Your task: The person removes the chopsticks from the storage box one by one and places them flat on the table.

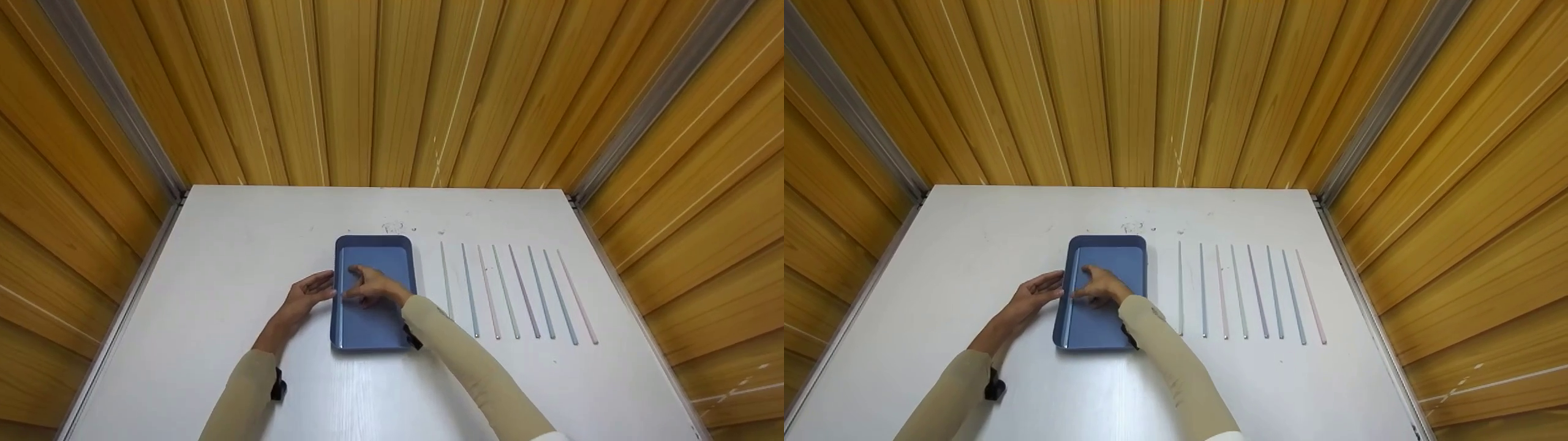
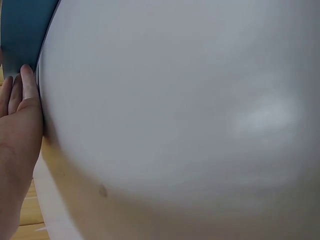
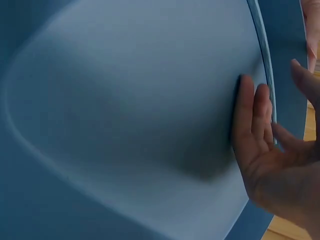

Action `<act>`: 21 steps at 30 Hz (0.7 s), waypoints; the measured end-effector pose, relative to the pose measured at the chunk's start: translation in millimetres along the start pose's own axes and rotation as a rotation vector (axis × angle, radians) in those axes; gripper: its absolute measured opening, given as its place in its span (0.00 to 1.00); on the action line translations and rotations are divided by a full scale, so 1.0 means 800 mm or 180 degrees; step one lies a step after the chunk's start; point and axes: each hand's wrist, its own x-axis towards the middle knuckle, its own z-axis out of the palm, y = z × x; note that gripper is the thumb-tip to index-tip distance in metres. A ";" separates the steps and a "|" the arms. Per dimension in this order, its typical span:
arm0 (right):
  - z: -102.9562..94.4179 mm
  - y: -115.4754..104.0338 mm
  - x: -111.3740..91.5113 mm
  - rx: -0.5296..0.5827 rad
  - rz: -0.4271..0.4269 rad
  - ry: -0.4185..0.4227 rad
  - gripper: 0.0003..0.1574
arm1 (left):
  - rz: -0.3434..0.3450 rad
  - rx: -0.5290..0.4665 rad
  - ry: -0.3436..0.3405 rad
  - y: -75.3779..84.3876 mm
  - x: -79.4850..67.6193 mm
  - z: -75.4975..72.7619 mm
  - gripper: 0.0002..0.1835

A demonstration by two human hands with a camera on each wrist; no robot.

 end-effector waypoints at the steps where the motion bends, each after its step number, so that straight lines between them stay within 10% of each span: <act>1: 0.004 -0.001 0.000 -0.0122 0.0001 0.0074 0.53 | 0.0001 0.0016 -0.0007 0.000 0.000 0.000 0.33; 8: 0.023 -0.003 0.000 -0.0979 -0.0213 0.0476 0.56 | 0.0050 0.0061 -0.0049 -0.002 0.001 -0.001 0.34; 21: 0.022 -0.006 -0.002 -0.0545 -0.0086 0.0290 0.57 | 0.0044 0.0093 -0.0082 0.000 0.000 -0.002 0.34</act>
